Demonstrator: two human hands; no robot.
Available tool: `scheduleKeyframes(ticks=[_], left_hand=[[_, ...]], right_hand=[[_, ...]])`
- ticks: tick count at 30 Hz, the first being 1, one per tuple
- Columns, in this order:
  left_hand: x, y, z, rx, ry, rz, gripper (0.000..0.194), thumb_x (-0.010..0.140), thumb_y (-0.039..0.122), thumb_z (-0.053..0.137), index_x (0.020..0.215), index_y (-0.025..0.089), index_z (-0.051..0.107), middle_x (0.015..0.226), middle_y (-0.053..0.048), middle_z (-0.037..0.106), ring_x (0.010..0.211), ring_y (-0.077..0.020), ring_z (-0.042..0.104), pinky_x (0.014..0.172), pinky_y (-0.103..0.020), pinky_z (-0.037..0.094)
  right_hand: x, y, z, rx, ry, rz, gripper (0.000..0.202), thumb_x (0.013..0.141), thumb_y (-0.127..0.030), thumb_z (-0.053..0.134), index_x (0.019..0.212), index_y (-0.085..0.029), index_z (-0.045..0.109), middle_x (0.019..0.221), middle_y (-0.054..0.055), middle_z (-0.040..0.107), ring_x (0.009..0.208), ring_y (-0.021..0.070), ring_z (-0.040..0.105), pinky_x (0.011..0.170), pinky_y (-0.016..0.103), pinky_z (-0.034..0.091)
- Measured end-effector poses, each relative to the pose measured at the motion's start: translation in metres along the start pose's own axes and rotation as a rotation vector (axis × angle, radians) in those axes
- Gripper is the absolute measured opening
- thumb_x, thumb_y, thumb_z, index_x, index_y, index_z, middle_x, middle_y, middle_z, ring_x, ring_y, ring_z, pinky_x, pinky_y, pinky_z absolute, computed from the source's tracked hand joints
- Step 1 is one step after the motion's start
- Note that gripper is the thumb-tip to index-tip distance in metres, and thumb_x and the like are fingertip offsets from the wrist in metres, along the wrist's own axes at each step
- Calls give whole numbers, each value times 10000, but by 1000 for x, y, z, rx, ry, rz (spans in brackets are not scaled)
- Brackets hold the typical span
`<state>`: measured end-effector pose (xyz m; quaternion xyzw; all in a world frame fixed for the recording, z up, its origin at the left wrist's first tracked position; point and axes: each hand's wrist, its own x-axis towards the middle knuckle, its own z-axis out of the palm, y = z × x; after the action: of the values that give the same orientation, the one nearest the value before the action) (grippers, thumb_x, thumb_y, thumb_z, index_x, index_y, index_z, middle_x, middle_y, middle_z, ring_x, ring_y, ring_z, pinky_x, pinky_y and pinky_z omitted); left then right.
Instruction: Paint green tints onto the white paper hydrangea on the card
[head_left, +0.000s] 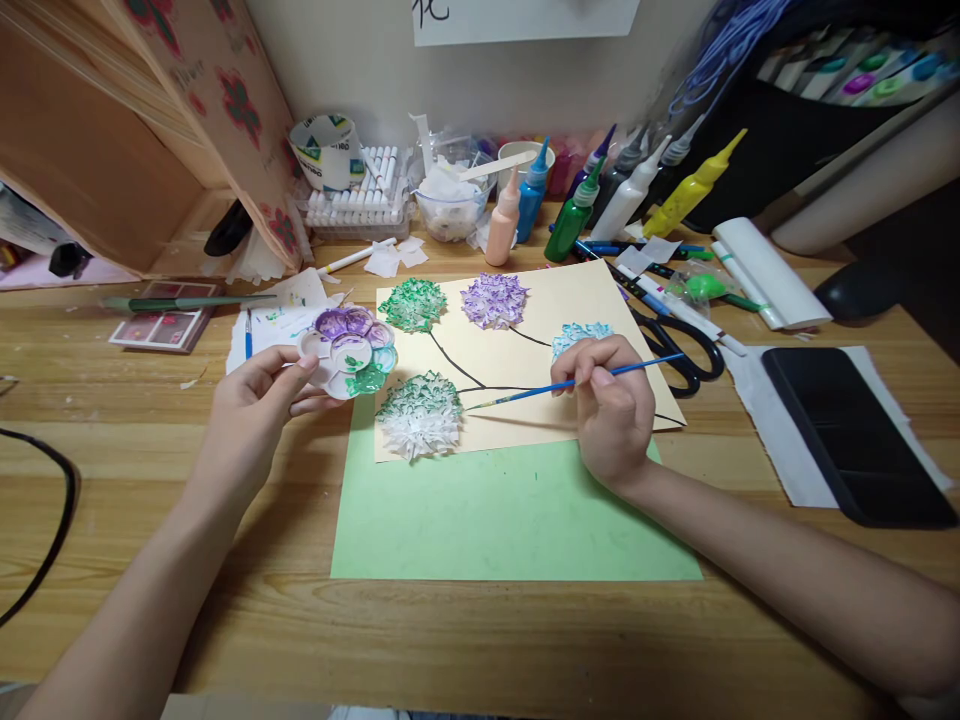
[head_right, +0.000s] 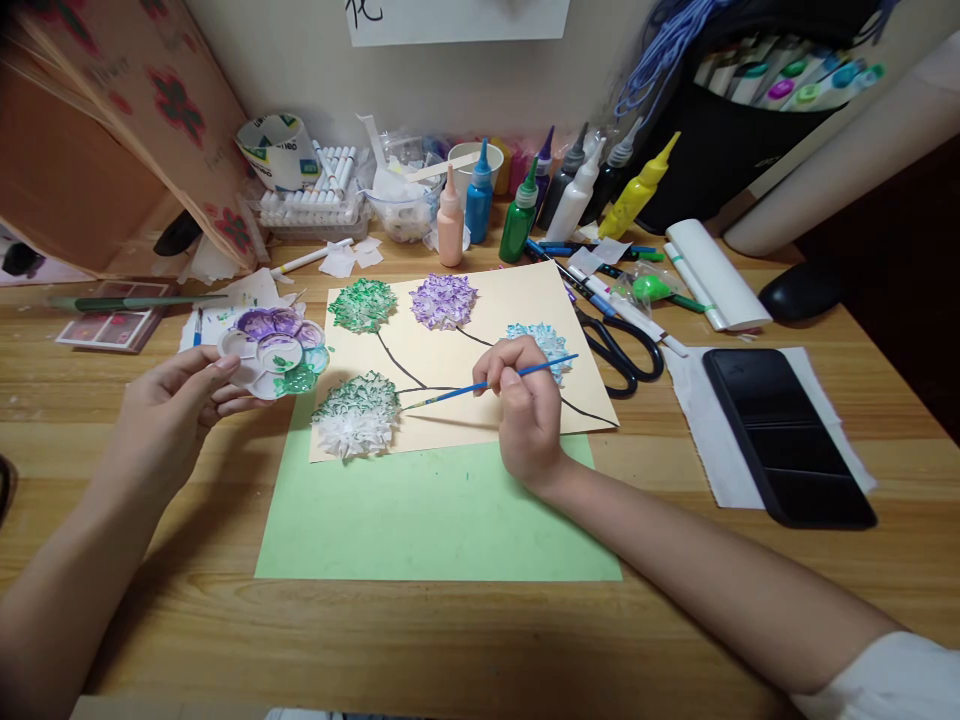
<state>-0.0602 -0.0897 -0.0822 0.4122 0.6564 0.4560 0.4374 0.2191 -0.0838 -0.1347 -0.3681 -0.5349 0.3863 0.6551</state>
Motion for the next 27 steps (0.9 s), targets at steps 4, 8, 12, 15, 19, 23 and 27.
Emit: scheduleKeyframes(ticks=[4,8,12,15,19,23,27], left_hand=[[1,-1,0,9,-13,7,201,726,439,705,750,276,590,727,11,595,670,-149,615,782,-357,539],[2,-4,-1,23,-10,25,199,732,452,706,743,284,600,741,-6,582,675,-148,602,767,-350,548],[3,-5,-2,13,0,19,185,728,438,717,736,288,609,733,2,576,635,-124,588,735,-309,560],[4,-5,-1,-10,-5,18,183,732,416,722,741,271,610,711,12,586,624,-106,597,688,-258,569],[4,-5,-1,-47,-1,33,240,696,374,758,747,200,601,663,39,584,583,-74,601,624,-194,568],[4,-5,-1,-58,-24,25,246,713,355,744,767,169,591,656,49,593,578,-55,597,627,-159,556],[2,-5,2,-78,-37,20,227,720,344,731,747,170,588,673,45,588,593,-64,595,637,-169,561]], right_hand=[[-1,0,1,-63,-47,-18,151,863,-200,419,721,-211,473,656,-8,499,616,135,476,610,283,375],[-1,1,1,-75,-53,-12,152,876,-201,414,741,-209,484,667,-13,498,627,132,490,616,276,388],[0,1,2,-21,-11,-7,150,871,-178,410,746,-209,488,674,-15,489,631,128,481,598,266,375],[0,0,2,-22,-11,-44,170,866,-171,402,720,-209,480,645,-18,485,605,126,470,592,271,366],[-1,0,2,-87,-57,-46,183,888,-193,404,734,-207,501,669,-13,508,611,127,493,598,279,383],[0,0,2,-45,7,-51,170,893,-216,420,745,-215,504,669,-13,503,605,131,489,574,286,371],[0,-1,3,1,75,-141,178,889,-223,431,732,-216,515,612,-19,494,568,136,474,585,311,354]])
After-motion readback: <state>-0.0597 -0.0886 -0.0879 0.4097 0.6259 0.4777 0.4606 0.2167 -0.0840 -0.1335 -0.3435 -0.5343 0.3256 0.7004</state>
